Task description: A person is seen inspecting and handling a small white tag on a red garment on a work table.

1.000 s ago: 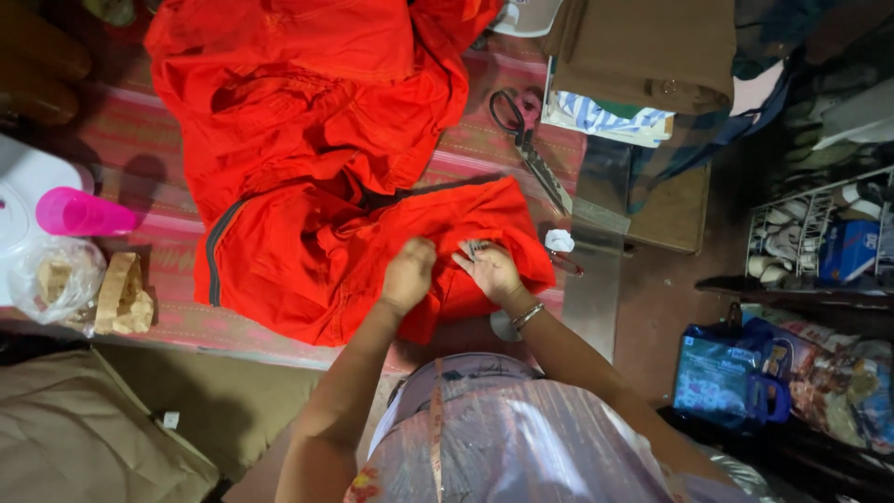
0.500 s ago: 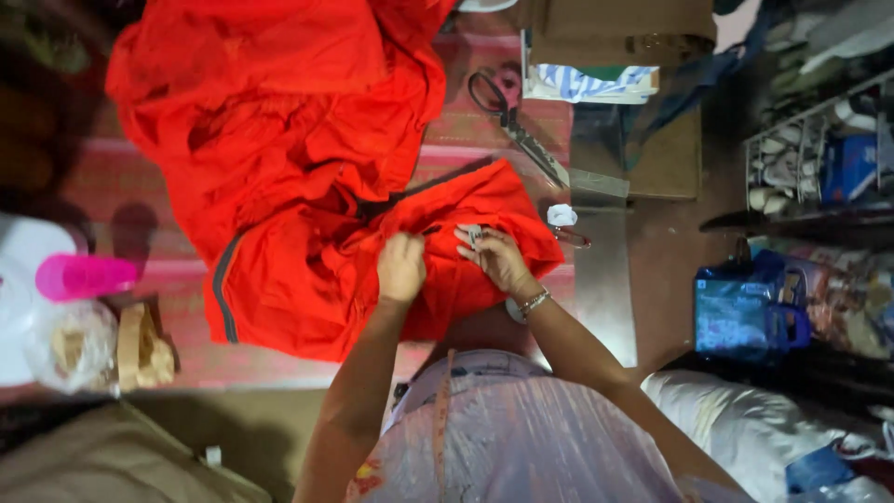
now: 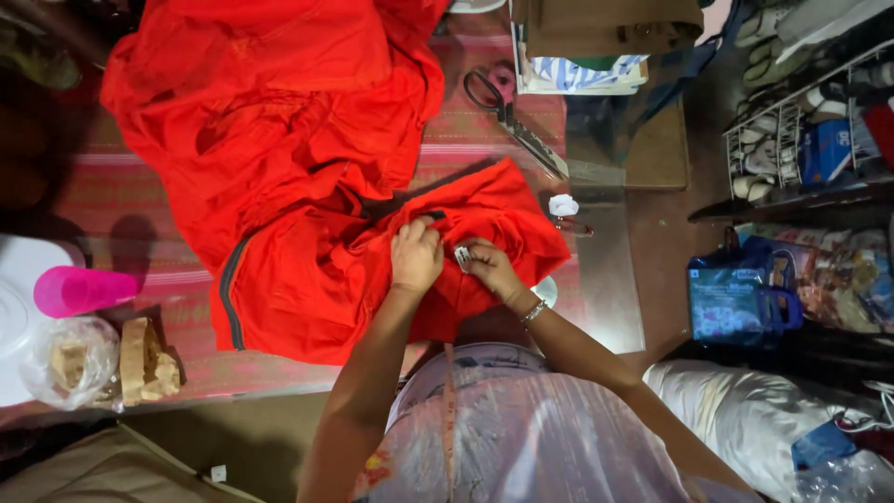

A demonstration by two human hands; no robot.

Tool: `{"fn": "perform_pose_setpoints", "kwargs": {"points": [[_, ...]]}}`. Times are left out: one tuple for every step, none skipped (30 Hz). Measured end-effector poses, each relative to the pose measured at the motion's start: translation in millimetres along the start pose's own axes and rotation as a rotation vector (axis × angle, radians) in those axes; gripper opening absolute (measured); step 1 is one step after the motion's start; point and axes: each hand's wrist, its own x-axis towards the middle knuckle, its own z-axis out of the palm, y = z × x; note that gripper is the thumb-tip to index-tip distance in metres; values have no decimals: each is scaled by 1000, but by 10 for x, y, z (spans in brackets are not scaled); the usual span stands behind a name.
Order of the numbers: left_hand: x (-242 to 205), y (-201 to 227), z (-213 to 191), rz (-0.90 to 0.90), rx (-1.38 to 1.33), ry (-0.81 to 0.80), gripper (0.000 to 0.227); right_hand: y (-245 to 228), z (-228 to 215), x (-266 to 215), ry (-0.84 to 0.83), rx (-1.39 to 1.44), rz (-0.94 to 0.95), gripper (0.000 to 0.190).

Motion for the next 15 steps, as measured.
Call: {"fn": "perform_pose_setpoints", "kwargs": {"points": [[-37, -24, 32, -2, 4, 3, 14, -33, 16, -18, -3, 2, -3, 11], [-79, -37, 81, 93, 24, 54, 9, -59, 17, -50, 3, 24, 10, 13], [-121, -44, 135, 187, 46, 106, 6, -83, 12, -86, 9, 46, 22, 14], [-113, -22, 128, 190, 48, 108, 6, -109, 4, -83, 11, 47, 18, 14], [-105, 6, 118, 176, 58, 139, 7, -140, -8, -83, 18, 69, 45, 12], [-100, 26, 96, 162, 71, 170, 8, -173, -6, -80, 23, 91, 70, 10], [-136, 16, 108, 166, 76, 173, 8, -248, 5, -111, 23, 95, 64, 10], [-118, 0, 130, 112, 20, 146, 6, -321, -5, -96, 73, 204, 129, 11], [-95, -19, 153, 58, -36, 118, 5, -394, -16, -78, 121, 315, 195, 11], [-89, -4, 167, 60, -31, 121, 5, -417, -14, -62, 119, 318, 189, 11], [-83, 6, 183, 24, 7, 87, 8, -438, -8, -44, 190, 443, 278, 11], [-132, 19, 184, -16, 46, 47, 12, -460, 21, -72, 260, 571, 376, 13], [-174, 59, 154, -19, 52, 45, 12, -392, 32, -76, 257, 576, 378, 13], [-165, 92, 131, -78, 39, -11, 13, -329, 25, -28, 296, 550, 450, 13], [-153, 123, 104, -138, 25, -66, 15, -271, 21, 25, 336, 522, 522, 14]]}}
